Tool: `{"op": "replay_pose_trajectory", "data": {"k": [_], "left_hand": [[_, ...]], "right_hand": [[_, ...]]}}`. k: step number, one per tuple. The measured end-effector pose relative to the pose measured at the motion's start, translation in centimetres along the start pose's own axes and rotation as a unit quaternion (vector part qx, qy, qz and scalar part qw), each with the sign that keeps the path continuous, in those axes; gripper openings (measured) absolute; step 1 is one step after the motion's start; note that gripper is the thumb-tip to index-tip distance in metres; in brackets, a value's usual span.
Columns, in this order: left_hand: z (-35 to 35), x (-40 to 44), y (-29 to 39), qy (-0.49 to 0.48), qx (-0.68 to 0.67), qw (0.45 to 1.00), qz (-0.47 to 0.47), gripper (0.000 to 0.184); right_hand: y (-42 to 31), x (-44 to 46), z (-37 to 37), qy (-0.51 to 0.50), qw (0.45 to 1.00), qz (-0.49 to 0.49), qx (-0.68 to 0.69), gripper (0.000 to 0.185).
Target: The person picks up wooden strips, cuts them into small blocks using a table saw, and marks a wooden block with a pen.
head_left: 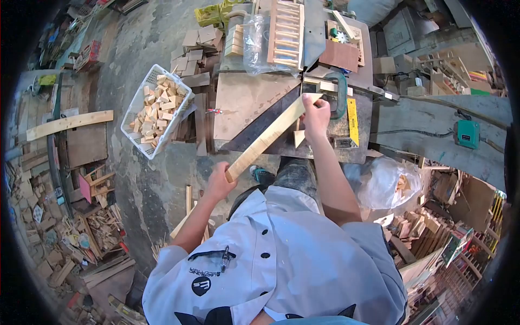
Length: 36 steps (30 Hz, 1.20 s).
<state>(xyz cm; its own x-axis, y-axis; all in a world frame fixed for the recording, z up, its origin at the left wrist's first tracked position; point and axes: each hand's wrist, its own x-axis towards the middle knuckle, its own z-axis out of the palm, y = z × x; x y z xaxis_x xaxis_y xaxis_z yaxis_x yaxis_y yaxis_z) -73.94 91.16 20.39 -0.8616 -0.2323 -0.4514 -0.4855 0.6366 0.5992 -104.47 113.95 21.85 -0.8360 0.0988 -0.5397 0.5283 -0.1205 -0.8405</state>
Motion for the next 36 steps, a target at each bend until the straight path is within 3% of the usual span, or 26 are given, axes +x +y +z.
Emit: {"op": "replay_pose_trajectory", "data": {"k": [1,3,4,6,7,9,11,25,34,36], "left_hand": [[0.3,0.7,-0.6,0.107,0.015,0.993,0.046,0.052],[-1.1,1.5,-0.1,0.088,0.036,0.994,0.044,0.05],[-1.7,1.8,0.1,0.075,0.055,0.995,0.039,0.048],[-2.3,2.5,0.2,0.079,0.071,0.994,0.031,0.047],[-2.5,3.1,0.3,0.086,0.085,0.992,0.027,0.046],[-2.7,4.2,0.3,0.102,0.14,0.983,0.053,0.046],[-2.9,4.9,0.2,0.114,0.194,0.971,0.08,0.047],[-2.7,6.4,0.3,0.114,0.197,0.969,0.098,0.048],[-2.2,7.5,1.1,0.103,0.19,0.973,0.087,0.049],[-2.3,7.7,1.0,0.098,0.19,0.973,0.086,0.049]], "right_hand": [[1.8,2.0,0.1,0.016,0.998,-0.016,-0.057,0.054],[4.4,4.5,0.4,0.063,0.974,-0.082,-0.2,0.058],[5.0,4.9,0.0,0.062,0.975,-0.079,-0.201,0.058],[5.2,5.0,-0.1,0.001,0.943,-0.118,-0.31,0.052],[4.8,4.8,0.2,0.0,0.944,-0.116,-0.309,0.052],[3.5,4.0,0.4,-0.025,0.968,-0.007,-0.249,0.042],[3.8,4.1,0.8,-0.022,0.979,0.007,-0.204,0.036],[7.1,6.3,1.4,0.041,0.966,-0.075,-0.244,0.031],[4.0,6.0,1.2,0.038,0.974,-0.021,-0.222,0.033],[4.7,6.5,1.1,0.046,0.968,-0.048,-0.243,0.034]]}}
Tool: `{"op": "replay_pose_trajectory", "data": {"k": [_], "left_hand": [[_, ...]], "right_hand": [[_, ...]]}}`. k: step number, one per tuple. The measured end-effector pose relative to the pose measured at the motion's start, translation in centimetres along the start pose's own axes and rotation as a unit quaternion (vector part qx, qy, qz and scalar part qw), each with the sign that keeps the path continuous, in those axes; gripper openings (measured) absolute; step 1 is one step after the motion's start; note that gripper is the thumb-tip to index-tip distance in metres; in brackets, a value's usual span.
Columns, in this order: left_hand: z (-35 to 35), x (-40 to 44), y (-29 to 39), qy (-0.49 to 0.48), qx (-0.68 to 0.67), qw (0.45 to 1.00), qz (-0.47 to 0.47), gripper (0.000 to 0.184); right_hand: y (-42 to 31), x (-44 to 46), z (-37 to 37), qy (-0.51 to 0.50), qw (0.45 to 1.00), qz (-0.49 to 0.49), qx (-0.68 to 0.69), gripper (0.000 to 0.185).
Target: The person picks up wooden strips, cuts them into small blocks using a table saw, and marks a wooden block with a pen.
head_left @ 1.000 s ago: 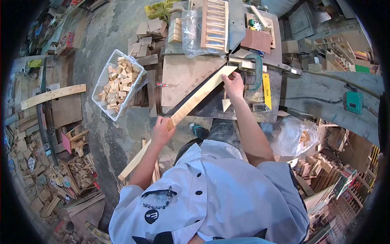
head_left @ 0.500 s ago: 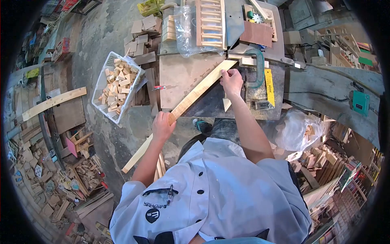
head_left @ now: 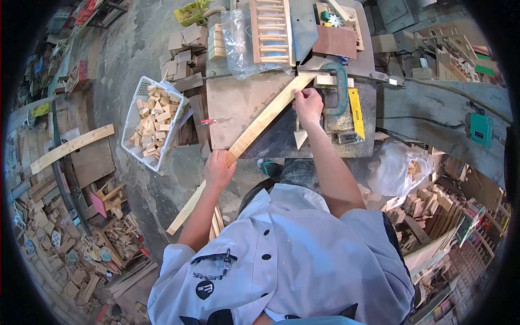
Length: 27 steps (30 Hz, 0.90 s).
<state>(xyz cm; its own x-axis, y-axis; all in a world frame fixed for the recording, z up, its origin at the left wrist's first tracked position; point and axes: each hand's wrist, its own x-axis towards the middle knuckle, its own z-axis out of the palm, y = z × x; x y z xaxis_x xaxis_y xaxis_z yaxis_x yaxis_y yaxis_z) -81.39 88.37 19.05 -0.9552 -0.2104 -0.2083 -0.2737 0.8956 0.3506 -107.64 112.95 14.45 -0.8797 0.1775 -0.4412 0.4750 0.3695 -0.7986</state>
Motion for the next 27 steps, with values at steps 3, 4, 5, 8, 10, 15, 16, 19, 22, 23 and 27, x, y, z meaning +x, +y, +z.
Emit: {"op": "replay_pose_trajectory", "data": {"k": [3,4,5,8,10,15,16,19,22,23,27], "left_hand": [[0.4,0.2,0.3,0.005,0.008,1.0,0.0,0.052],[0.6,0.3,0.6,0.016,0.016,1.0,0.003,0.055],[1.0,0.8,1.1,0.013,0.016,1.0,0.002,0.055],[1.4,5.5,5.3,0.07,0.004,0.99,0.12,0.063],[1.4,8.8,8.1,0.058,0.002,0.989,0.136,0.066],[3.4,12.5,10.1,0.092,0.026,0.976,0.196,0.059],[3.9,12.6,9.9,0.109,0.054,0.972,0.201,0.053],[4.7,12.5,9.7,0.126,0.074,0.969,0.199,0.051],[5.0,12.7,9.7,0.124,0.084,0.969,0.198,0.052],[4.9,12.6,9.7,0.123,0.084,0.969,0.197,0.052],[4.1,12.5,10.0,0.117,0.074,0.97,0.202,0.054]], "right_hand": [[0.9,0.6,0.4,0.007,1.0,-0.014,-0.02,0.034],[0.9,0.7,0.4,0.009,0.999,-0.019,-0.029,0.034],[1.1,0.8,0.4,0.01,0.999,-0.024,-0.038,0.033],[1.1,1.0,0.3,0.002,0.998,-0.024,-0.05,0.033],[0.8,1.3,-0.1,-0.007,0.995,-0.04,-0.089,0.032],[-2.3,1.5,-2.6,-0.045,0.965,-0.111,-0.234,0.035],[-3.0,1.9,-3.3,-0.084,0.942,-0.138,-0.295,0.036],[-5.9,1.5,-6.1,-0.163,0.875,-0.202,-0.409,0.034],[-7.5,1.6,-8.8,-0.132,0.752,-0.419,-0.491,0.026],[-7.3,2.2,-9.5,-0.134,0.752,-0.419,-0.492,0.026],[-6.0,4.4,-10.6,-0.114,0.641,-0.54,-0.533,0.044]]}}
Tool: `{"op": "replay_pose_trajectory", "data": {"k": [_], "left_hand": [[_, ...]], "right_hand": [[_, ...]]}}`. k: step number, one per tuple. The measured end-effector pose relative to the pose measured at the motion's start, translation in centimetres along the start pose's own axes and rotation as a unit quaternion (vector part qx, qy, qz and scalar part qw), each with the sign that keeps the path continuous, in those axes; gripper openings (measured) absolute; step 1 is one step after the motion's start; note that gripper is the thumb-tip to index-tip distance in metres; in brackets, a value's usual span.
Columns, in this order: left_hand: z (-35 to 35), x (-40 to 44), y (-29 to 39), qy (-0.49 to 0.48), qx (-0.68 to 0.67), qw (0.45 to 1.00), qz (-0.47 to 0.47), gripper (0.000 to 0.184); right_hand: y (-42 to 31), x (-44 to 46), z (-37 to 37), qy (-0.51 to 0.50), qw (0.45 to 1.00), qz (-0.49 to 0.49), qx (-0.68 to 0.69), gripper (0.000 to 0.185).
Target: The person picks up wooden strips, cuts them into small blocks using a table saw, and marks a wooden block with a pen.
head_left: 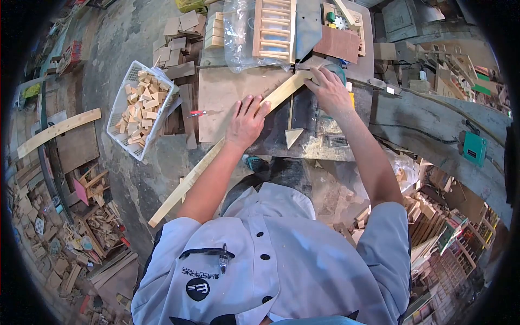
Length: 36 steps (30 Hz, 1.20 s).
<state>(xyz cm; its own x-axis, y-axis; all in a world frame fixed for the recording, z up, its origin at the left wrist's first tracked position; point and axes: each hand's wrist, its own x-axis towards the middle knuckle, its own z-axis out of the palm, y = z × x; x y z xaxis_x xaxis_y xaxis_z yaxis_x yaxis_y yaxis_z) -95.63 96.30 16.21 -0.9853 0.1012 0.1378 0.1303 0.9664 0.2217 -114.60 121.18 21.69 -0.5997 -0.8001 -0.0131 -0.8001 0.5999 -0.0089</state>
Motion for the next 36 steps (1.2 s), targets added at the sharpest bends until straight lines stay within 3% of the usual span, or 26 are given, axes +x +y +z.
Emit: {"op": "replay_pose_trajectory", "data": {"k": [5,13,16,24,26,36], "left_hand": [[0.1,0.2,0.0,0.006,0.002,1.0,0.004,0.058],[0.4,2.2,-1.1,-0.017,0.019,1.0,0.008,0.066],[0.4,3.2,-1.4,0.007,0.016,1.0,0.013,0.059],[0.7,5.5,-2.3,0.007,0.019,1.0,0.021,0.061],[0.6,5.8,-2.5,0.005,0.014,1.0,0.021,0.061],[0.9,8.2,-3.6,0.006,0.024,0.999,0.024,0.059]], "right_hand": [[0.2,0.4,-0.1,-0.055,0.998,-0.007,-0.016,0.044],[1.8,2.2,0.8,-0.019,1.0,-0.008,-0.019,0.037],[2.2,3.2,0.8,-0.027,1.0,0.004,-0.012,0.038],[3.7,5.0,1.0,-0.027,1.0,0.014,0.004,0.039],[4.1,5.2,1.6,0.035,0.999,-0.012,-0.019,0.033],[5.3,7.2,1.0,-0.007,0.999,0.004,-0.036,0.035]]}}
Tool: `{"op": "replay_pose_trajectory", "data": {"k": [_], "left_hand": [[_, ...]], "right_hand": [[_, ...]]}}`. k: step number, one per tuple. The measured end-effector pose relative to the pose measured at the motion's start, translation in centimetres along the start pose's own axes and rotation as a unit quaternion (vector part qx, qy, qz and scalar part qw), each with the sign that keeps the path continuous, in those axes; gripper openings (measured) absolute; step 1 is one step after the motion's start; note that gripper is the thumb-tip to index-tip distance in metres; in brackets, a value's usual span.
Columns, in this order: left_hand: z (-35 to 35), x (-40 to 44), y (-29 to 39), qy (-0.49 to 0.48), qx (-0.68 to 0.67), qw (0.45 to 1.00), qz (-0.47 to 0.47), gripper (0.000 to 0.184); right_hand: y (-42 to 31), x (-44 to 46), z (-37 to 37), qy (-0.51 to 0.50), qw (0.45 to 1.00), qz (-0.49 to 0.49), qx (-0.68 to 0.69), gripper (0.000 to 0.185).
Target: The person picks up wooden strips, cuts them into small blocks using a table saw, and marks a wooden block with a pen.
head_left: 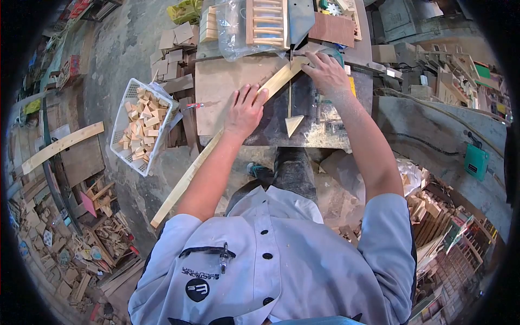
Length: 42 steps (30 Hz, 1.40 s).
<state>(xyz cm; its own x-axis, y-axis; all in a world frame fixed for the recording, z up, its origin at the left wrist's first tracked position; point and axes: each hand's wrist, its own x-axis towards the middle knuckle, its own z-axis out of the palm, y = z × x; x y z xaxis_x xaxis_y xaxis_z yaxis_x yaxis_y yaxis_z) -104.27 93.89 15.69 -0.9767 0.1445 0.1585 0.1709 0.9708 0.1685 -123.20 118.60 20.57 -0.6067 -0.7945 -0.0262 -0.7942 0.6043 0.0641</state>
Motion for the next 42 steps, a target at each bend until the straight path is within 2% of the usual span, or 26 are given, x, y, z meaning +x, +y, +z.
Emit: {"op": "replay_pose_trajectory", "data": {"k": [2,6,8,15,21,28,29,30,33,36,39,41,42], "left_hand": [[0.1,0.3,-0.1,-0.002,-0.002,1.0,0.0,0.059],[0.3,1.1,-0.6,-0.01,-0.011,1.0,-0.004,0.061],[0.5,1.8,-1.0,-0.011,-0.014,1.0,-0.004,0.061],[0.8,2.0,-1.1,-0.001,-0.02,1.0,-0.009,0.064],[0.3,-0.4,0.1,-0.003,-0.029,0.999,-0.015,0.064],[-0.3,-4.3,2.1,-0.008,-0.026,0.999,-0.02,0.063],[-0.3,-4.7,2.3,-0.001,-0.021,1.0,-0.016,0.062],[-0.4,-5.2,2.6,-0.001,-0.021,1.0,-0.019,0.062],[-0.7,-6.6,3.2,-0.007,-0.027,0.999,-0.019,0.062],[-0.7,-7.1,3.4,0.012,-0.023,1.0,-0.013,0.061],[-1.4,-7.4,3.8,0.043,-0.021,0.999,-0.009,0.06],[-2.0,-8.0,4.5,-0.032,-0.044,0.996,-0.076,0.058],[-1.9,-8.0,4.5,-0.03,-0.044,0.996,-0.077,0.058]], "right_hand": [[0.1,0.4,-0.3,-0.032,0.999,0.014,0.005,0.049],[0.7,1.1,0.1,-0.03,0.999,0.02,0.0,0.051],[1.2,1.6,0.3,-0.009,1.0,0.007,-0.023,0.032],[1.3,1.9,1.1,0.017,0.999,0.005,-0.035,0.031],[-0.2,-0.2,0.6,0.047,0.999,-0.004,-0.009,0.02],[-3.0,-3.4,0.7,0.057,0.998,0.005,0.019,0.022],[-3.5,-3.6,0.9,0.009,0.998,0.041,0.044,0.032],[-4.3,-3.7,0.9,0.009,0.998,0.038,0.045,0.032],[-6.6,-4.8,0.7,0.044,0.993,0.064,0.088,0.026],[-8.1,-6.3,-0.1,0.079,0.995,0.044,0.033,0.028],[-9.8,-8.9,-1.5,0.029,0.999,-0.012,0.037,0.026],[-11.4,-11.0,-1.4,-0.015,0.995,0.0,0.095,0.027],[-12.0,-11.7,-1.7,-0.035,0.992,0.006,0.125,0.027]]}}
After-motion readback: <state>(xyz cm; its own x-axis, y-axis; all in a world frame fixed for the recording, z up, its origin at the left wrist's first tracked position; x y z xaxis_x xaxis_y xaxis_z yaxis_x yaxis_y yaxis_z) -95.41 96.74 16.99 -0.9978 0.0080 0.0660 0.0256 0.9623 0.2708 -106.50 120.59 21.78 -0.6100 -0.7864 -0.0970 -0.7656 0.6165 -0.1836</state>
